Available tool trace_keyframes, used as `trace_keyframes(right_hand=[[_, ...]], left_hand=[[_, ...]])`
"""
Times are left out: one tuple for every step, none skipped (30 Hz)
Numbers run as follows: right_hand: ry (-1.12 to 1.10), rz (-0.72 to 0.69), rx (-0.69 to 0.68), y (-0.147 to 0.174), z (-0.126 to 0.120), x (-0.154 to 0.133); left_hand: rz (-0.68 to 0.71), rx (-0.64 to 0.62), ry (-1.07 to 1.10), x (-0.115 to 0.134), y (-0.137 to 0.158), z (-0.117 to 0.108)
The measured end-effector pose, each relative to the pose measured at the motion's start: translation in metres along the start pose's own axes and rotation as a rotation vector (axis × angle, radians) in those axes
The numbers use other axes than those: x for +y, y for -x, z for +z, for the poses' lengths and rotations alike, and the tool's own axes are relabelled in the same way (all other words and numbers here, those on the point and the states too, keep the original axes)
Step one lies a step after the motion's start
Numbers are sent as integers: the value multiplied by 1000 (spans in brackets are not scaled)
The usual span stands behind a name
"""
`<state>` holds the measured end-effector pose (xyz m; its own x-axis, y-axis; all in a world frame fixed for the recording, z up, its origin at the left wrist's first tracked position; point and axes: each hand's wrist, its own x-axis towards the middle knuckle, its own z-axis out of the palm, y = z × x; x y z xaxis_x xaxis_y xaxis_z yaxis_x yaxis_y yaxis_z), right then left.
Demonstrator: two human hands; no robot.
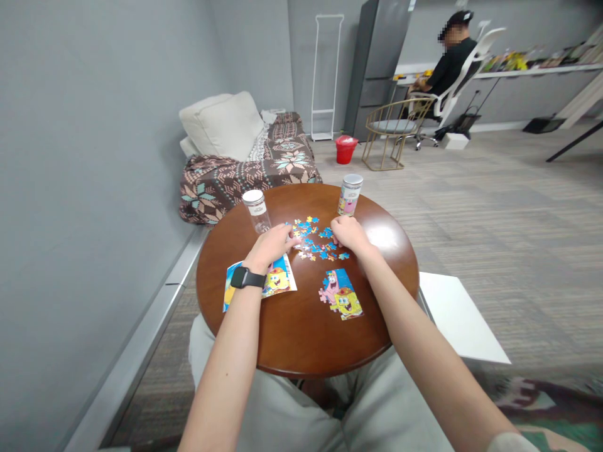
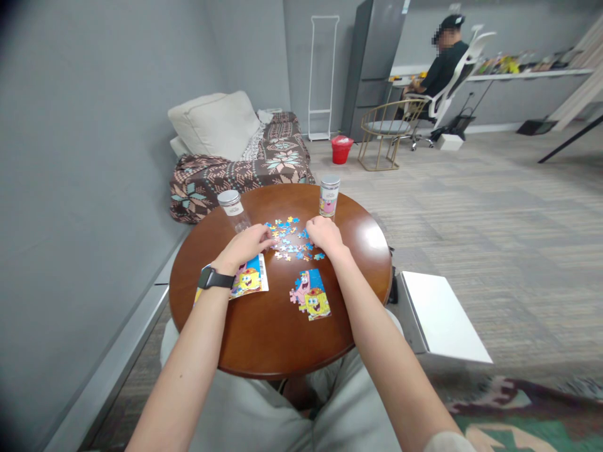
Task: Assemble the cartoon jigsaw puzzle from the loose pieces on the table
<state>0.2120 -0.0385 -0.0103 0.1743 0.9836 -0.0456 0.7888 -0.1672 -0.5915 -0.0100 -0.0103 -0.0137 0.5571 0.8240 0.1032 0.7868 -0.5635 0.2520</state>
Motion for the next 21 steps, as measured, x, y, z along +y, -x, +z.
trace_keyframes(right_hand=[[13,3,8,1,-1,-1],[24,6,17,1,-1,-2],[35,8,24,2,-2,-3],[46,12,27,2,-2,-4],[55,16,27,2,-3,-4],[60,18,22,3,-3,-4],[63,19,15,3,-3,-5],[61,18,5,3,-4,-4],[57,15,-5,3,-4,-4],[51,10,-15,3,-4,-4],[46,7,-21,3,-4,-3],[44,4,-23,3,-3,-3],[46,0,-19,2,-2,-2],[50,-6,-11,2,-2,-2],[58,-9,0,1,-1,-2],[66,-11,10,1,-1,-2],[74,-12,17,1,0,-2],[79,-13,22,1,0,-2],[83,-12,25,1,0,-2],[84,-12,27,1,0,-3],[84,-14,29,1,0,-3]], left_hand=[[20,-11,7,3,0,0],[48,-29,15,6,0,0],[81,-50,22,8,-1,1],[113,-67,29,11,-1,2],[141,-78,34,13,-1,3],[159,-83,37,14,-2,4],[169,-83,37,14,-2,5],[172,-80,35,14,-2,5],[169,-75,29,14,-2,6],[163,-71,21,13,-2,6],[159,-64,10,13,-2,6],[161,-53,-1,13,-2,6],[170,-43,-12,14,-3,5],[188,-38,-21,16,-3,5],[215,-37,-27,18,-3,5],[250,-45,-27,21,-3,5],[288,-64,-22,25,-3,6],[329,-91,-13,28,-3,7],[368,-119,-2,32,-3,8],[405,-143,9,36,-3,10],[436,-161,18,39,-3,12]])
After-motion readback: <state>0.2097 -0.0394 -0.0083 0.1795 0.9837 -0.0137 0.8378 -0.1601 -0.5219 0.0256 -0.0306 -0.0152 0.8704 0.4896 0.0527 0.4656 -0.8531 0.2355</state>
